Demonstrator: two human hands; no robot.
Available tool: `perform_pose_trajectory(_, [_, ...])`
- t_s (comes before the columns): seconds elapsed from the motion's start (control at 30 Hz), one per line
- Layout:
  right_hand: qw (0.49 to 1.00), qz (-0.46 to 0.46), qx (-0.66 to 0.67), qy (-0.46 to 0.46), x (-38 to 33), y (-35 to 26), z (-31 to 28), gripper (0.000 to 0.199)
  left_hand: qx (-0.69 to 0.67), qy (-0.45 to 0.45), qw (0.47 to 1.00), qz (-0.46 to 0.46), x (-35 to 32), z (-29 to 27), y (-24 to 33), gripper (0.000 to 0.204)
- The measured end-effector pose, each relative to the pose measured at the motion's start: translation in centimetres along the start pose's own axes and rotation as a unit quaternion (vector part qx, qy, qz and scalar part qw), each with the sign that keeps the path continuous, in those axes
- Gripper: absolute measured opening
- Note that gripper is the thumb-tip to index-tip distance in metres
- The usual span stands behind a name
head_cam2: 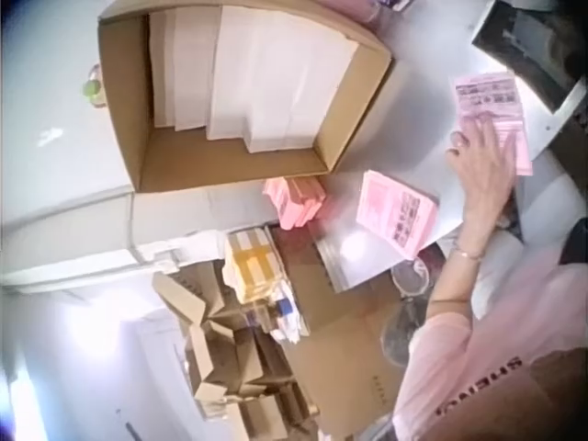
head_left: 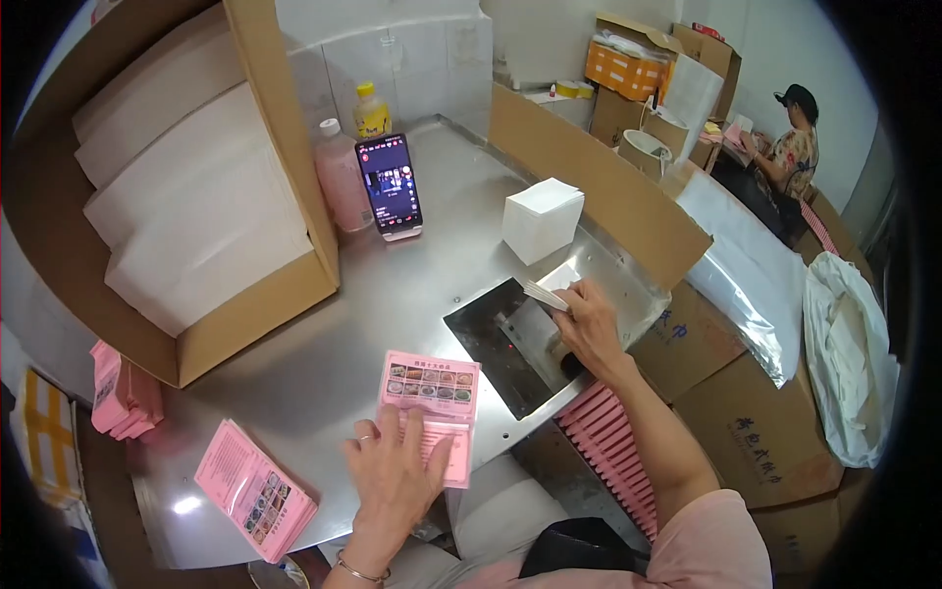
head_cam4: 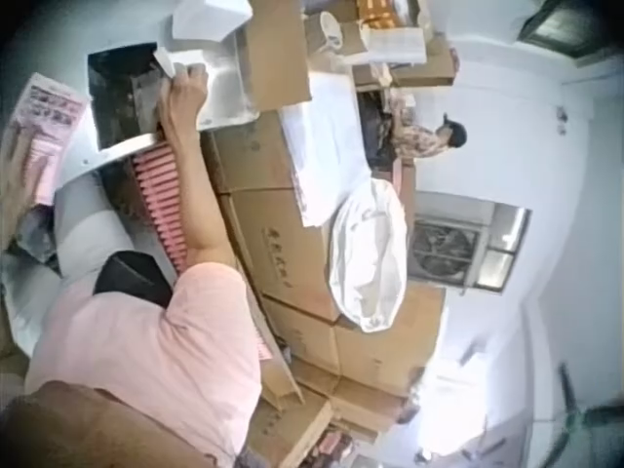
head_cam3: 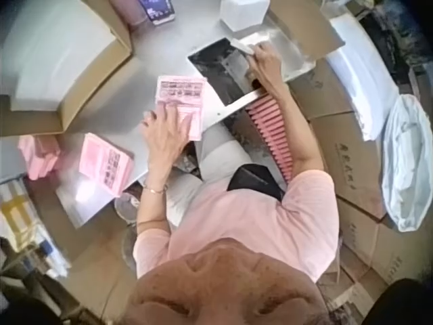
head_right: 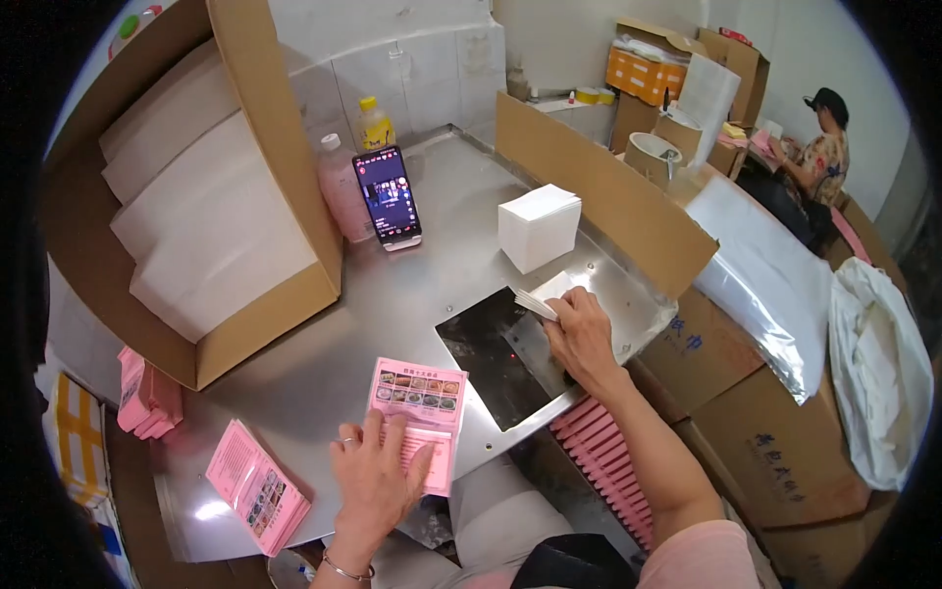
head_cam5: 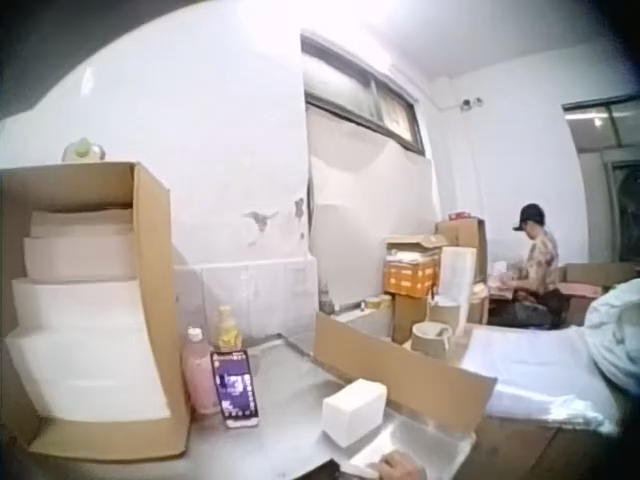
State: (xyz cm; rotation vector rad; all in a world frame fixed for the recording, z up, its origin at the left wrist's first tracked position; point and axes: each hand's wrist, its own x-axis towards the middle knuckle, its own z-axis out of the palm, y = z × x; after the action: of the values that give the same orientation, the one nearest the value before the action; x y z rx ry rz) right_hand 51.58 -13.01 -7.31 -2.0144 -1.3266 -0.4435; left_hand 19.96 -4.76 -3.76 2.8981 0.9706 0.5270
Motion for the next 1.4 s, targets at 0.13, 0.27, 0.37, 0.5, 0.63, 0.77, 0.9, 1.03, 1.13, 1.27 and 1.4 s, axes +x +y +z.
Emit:
perform_pose_trajectory(0.13, [1.000,0.009,0.003,-0.003,0.3,-0.7,0.2,0.017,-0.013,0.039,0.999,0.008,0.0,1.1,-0.5,0.049])
perform_pose_trajectory(0.27, [0.997,-0.006,-0.042,0.060,1.1,1.3,0.9,0.015,-0.042,0.082,0.996,0.020,-0.1,1.4,-0.6,0.050])
perform_pose_trajectory(0.37, [0.996,0.017,-0.072,0.058,1.6,2.3,0.5,0.018,-0.063,0.079,0.995,0.018,-0.3,1.2,-0.3,0.049])
perform_pose_trajectory(0.5, [0.996,0.039,-0.060,0.047,1.6,2.8,0.9,0.024,-0.063,0.073,0.995,0.011,-0.3,1.3,-0.3,0.049])
perform_pose_trajectory(0.63, [0.996,0.021,-0.053,0.073,1.7,2.0,1.1,0.015,-0.053,0.083,0.995,0.009,-0.4,1.2,-0.4,0.046])
perform_pose_trajectory(0.77, [0.994,0.029,-0.065,0.079,1.3,2.1,0.5,0.020,-0.087,0.060,0.994,0.016,-0.4,2.4,-0.7,0.039])
perform_pose_trajectory(0.9, [0.991,-0.083,-0.003,0.108,0.4,-2.8,-0.3,0.040,-0.160,0.035,0.977,0.136,-0.6,1.4,-0.3,0.048])
perform_pose_trajectory(1.03, [0.867,-0.431,0.026,-0.250,-3.8,-16.2,-2.9,0.038,-0.167,-0.058,0.984,-0.025,-1.2,-1.2,-1.3,0.056])
perform_pose_trajectory(1.13, [0.922,-0.360,0.092,-0.113,-7.3,-13.2,2.1,0.033,-0.133,-0.015,0.989,0.069,-1.2,-0.7,-1.4,0.072])
perform_pose_trajectory(1.27, [0.954,-0.256,-0.037,-0.148,-1.9,-13.2,5.8,0.027,-0.140,-0.032,0.990,0.016,0.1,0.5,1.4,0.082])
perform_pose_trajectory(1.4, [0.948,-0.165,-0.064,-0.266,-1.0,-8.0,6.6,0.016,-0.196,-0.037,0.978,0.062,-2.0,-2.4,-1.1,0.074])
